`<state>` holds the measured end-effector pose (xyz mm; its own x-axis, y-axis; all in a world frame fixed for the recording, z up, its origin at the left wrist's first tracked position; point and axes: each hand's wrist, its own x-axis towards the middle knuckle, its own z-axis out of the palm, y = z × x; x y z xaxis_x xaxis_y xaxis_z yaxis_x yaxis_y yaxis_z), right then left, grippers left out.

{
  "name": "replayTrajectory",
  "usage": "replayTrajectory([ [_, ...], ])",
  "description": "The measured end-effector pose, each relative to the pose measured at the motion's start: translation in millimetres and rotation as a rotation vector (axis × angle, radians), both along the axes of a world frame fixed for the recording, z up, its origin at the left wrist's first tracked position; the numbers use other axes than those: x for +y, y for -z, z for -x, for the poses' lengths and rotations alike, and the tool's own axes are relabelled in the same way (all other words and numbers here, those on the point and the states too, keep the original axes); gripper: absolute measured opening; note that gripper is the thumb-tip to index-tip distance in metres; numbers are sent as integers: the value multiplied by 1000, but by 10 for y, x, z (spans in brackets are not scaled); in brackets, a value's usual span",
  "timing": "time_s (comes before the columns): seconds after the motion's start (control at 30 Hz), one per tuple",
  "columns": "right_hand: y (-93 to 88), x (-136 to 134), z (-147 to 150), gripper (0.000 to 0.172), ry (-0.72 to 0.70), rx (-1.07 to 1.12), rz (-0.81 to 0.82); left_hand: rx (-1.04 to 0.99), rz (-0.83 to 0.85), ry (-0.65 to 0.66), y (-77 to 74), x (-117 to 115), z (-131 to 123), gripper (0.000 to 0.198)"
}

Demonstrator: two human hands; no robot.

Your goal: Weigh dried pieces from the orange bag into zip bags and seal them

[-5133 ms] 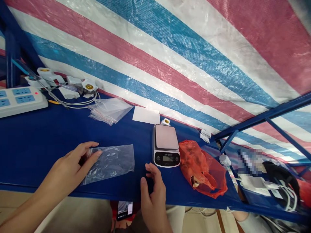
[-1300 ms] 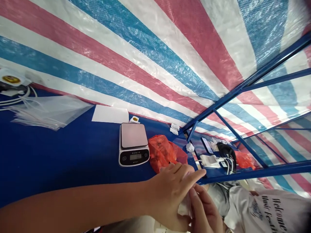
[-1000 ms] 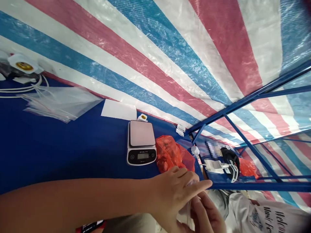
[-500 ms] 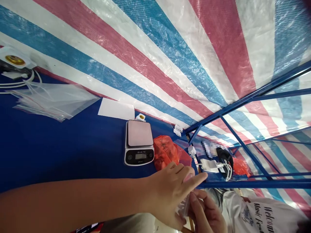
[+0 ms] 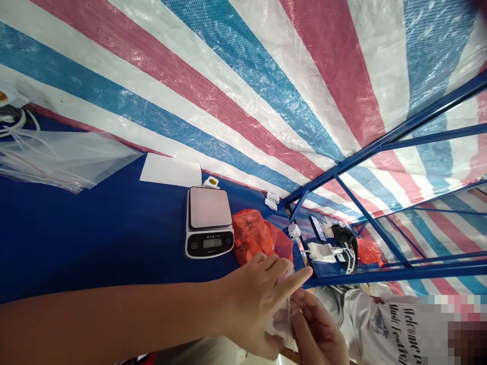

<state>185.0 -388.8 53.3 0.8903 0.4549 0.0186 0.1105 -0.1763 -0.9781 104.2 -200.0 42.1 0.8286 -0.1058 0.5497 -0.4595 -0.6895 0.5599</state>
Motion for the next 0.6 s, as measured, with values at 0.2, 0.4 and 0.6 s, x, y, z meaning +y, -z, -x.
replayTrajectory([
  [0.2,-55,76,73,28,-72,-47,-8,5,-7,14,33,-3,-20,124],
  [0.4,-110,91,17,31,-168,-296,123,-4,-40,-9,-11,27,17,122],
  [0.6,-286,-40,-44,41,-91,-241,303,91,-101,-22,-51,10,77,120],
])
